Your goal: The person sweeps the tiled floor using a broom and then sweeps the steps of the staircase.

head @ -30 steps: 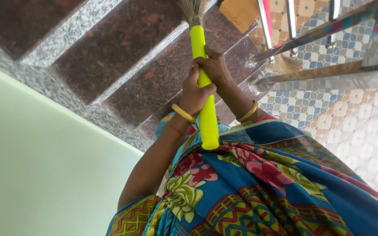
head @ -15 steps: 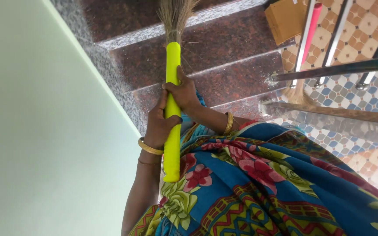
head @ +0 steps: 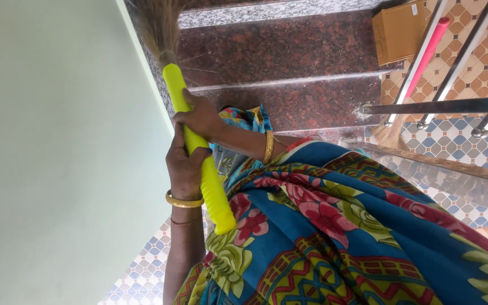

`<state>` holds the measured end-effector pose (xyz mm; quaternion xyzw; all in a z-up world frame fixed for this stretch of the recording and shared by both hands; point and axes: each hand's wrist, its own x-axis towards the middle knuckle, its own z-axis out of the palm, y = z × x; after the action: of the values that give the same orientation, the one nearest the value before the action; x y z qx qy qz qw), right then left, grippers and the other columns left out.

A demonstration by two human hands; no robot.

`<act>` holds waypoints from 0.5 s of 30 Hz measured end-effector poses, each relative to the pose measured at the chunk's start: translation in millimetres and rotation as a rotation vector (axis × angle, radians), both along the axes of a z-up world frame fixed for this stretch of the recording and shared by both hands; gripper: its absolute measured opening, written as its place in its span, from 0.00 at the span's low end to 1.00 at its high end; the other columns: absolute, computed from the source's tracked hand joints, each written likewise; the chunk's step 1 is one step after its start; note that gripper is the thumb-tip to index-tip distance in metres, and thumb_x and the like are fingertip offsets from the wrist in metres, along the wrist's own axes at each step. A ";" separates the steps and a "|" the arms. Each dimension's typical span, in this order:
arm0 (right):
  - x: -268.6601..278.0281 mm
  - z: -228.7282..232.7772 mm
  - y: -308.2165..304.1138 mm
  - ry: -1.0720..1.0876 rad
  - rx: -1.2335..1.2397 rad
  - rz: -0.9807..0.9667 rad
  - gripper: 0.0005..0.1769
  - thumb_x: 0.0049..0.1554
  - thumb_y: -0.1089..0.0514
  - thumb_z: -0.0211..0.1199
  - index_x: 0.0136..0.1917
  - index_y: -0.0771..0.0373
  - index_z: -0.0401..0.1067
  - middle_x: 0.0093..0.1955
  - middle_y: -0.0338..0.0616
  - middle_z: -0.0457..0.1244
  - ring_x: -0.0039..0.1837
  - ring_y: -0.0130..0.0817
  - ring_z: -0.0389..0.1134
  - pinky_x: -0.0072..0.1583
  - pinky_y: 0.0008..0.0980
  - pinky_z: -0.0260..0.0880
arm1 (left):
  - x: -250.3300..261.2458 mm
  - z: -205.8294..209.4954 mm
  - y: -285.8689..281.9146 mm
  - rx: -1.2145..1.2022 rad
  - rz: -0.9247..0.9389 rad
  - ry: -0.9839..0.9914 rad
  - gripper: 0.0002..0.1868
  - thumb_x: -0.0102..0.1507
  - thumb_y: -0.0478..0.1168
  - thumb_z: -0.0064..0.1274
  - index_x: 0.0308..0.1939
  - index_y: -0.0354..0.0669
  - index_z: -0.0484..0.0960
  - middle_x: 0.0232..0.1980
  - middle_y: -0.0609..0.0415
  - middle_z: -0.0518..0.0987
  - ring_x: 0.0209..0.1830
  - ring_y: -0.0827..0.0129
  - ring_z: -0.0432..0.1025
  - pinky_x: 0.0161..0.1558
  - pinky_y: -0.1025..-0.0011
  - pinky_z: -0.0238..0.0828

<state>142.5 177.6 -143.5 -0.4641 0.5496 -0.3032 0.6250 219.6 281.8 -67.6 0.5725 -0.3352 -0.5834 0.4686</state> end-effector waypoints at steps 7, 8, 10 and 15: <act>-29.8 -18.9 5.3 -0.166 0.063 0.018 0.52 0.47 0.58 0.68 0.78 0.75 0.49 0.54 0.59 0.68 0.50 0.37 0.72 0.51 0.31 0.73 | -32.6 5.3 3.1 -0.004 -0.049 -0.242 0.45 0.55 0.27 0.53 0.78 0.27 0.58 0.47 0.47 0.78 0.37 0.71 0.74 0.36 0.75 0.75; -43.6 -26.0 6.4 -0.216 0.064 -0.007 0.51 0.48 0.59 0.68 0.78 0.76 0.48 0.53 0.58 0.68 0.50 0.37 0.71 0.51 0.31 0.73 | -42.7 3.6 1.0 -0.016 -0.075 -0.260 0.46 0.54 0.28 0.54 0.77 0.25 0.57 0.48 0.46 0.79 0.37 0.71 0.75 0.36 0.74 0.76; -69.9 -39.5 10.1 -0.284 0.057 -0.095 0.50 0.48 0.61 0.69 0.78 0.77 0.49 0.53 0.55 0.68 0.50 0.36 0.71 0.51 0.30 0.73 | -64.5 0.0 -2.6 -0.039 -0.124 -0.295 0.49 0.52 0.30 0.56 0.76 0.22 0.53 0.50 0.44 0.80 0.38 0.69 0.78 0.35 0.74 0.78; -141.2 -49.3 21.0 -0.320 0.070 -0.277 0.41 0.52 0.66 0.69 0.75 0.78 0.58 0.49 0.50 0.68 0.46 0.33 0.71 0.48 0.29 0.75 | -114.7 -13.2 -5.8 -0.119 -0.287 -0.302 0.53 0.51 0.35 0.59 0.74 0.17 0.48 0.56 0.39 0.75 0.39 0.64 0.80 0.35 0.72 0.82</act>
<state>1.2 198.7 -192.8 -0.3083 0.5119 -0.4367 0.6724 105.0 276.0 -80.8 0.5710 -0.5136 -0.5309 0.3582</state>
